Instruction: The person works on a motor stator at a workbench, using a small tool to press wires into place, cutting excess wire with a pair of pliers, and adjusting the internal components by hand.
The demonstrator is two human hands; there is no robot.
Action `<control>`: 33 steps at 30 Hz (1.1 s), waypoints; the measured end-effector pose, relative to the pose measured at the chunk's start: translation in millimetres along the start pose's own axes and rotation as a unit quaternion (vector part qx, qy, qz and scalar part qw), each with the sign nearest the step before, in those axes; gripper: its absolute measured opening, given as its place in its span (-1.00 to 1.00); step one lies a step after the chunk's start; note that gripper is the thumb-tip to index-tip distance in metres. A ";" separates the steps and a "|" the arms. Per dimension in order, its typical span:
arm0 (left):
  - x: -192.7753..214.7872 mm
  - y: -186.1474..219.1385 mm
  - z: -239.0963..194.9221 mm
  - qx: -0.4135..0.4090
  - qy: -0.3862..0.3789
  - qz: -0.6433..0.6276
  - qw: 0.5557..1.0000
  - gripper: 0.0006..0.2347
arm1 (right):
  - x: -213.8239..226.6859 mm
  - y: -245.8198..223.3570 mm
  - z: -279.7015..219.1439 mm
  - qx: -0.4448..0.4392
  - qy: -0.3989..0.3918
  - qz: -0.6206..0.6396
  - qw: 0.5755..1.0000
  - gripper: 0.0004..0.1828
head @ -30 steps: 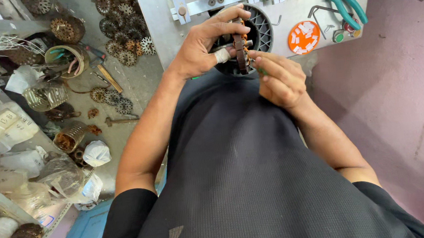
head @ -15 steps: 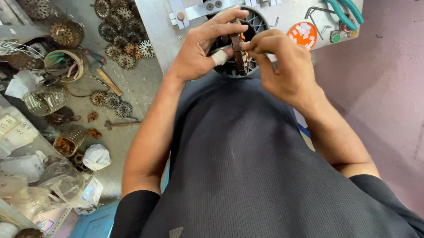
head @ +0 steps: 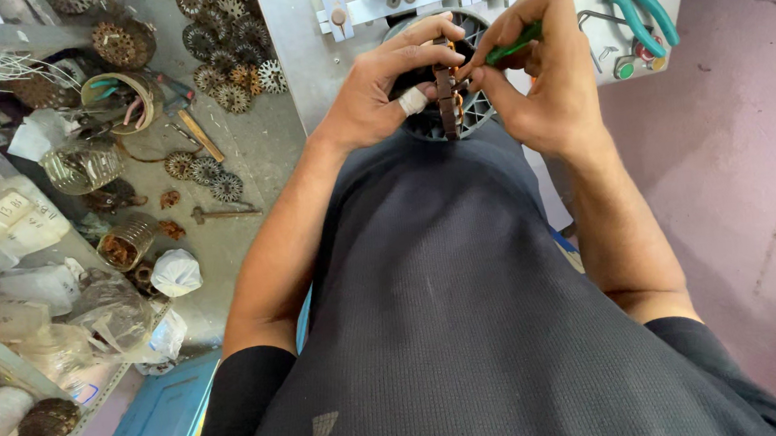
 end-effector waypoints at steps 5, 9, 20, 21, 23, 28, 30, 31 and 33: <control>2.2 5.1 4.7 -0.006 0.001 0.019 1.000 -0.60 | -10.6 -38.8 -5.9 0.128 0.099 -0.136 0.977 -0.54; 2.3 0.8 3.1 0.037 0.019 -0.008 0.999 -0.60 | -15.2 -48.0 -18.3 0.187 0.135 -0.177 0.957 -0.57; -1.4 6.0 3.0 0.029 0.022 -0.109 0.993 -0.51 | 60.3 199.9 -69.0 -0.264 0.149 -0.082 0.949 -0.81; -1.9 7.1 2.6 0.026 0.027 -0.105 0.994 -0.49 | 59.3 223.2 -79.0 -0.265 0.135 -0.154 0.942 -0.80; -3.1 9.6 2.2 0.019 0.043 -0.085 0.995 -0.49 | 51.6 238.0 -89.6 -0.125 0.137 -0.367 0.911 -0.88; -9.0 15.5 -1.2 0.003 0.091 -0.027 0.995 -0.55 | 24.9 284.0 -105.8 -0.218 0.100 -0.321 0.916 -0.81; -9.0 17.9 -4.1 0.009 0.117 0.001 0.993 -0.57 | 21.0 281.5 -105.2 -0.222 0.100 -0.335 0.910 -0.83; -8.5 19.2 -4.3 0.011 0.130 0.015 0.991 -0.58 | 21.3 278.5 -104.9 -0.220 0.106 -0.342 0.908 -0.84; -7.1 28.9 -4.9 -0.020 0.143 0.046 0.988 -0.61 | 20.2 274.7 -101.4 -0.221 0.113 -0.352 0.902 -0.86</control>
Point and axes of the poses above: each hand's wrist, its own z-axis towards the middle knuckle, its own x-axis out of the back of the hand, y = z × x, the point moved 7 cm from there along z, towards the middle knuckle, and after that the axes turned 11 degrees about -z, right-handed, at the moved point
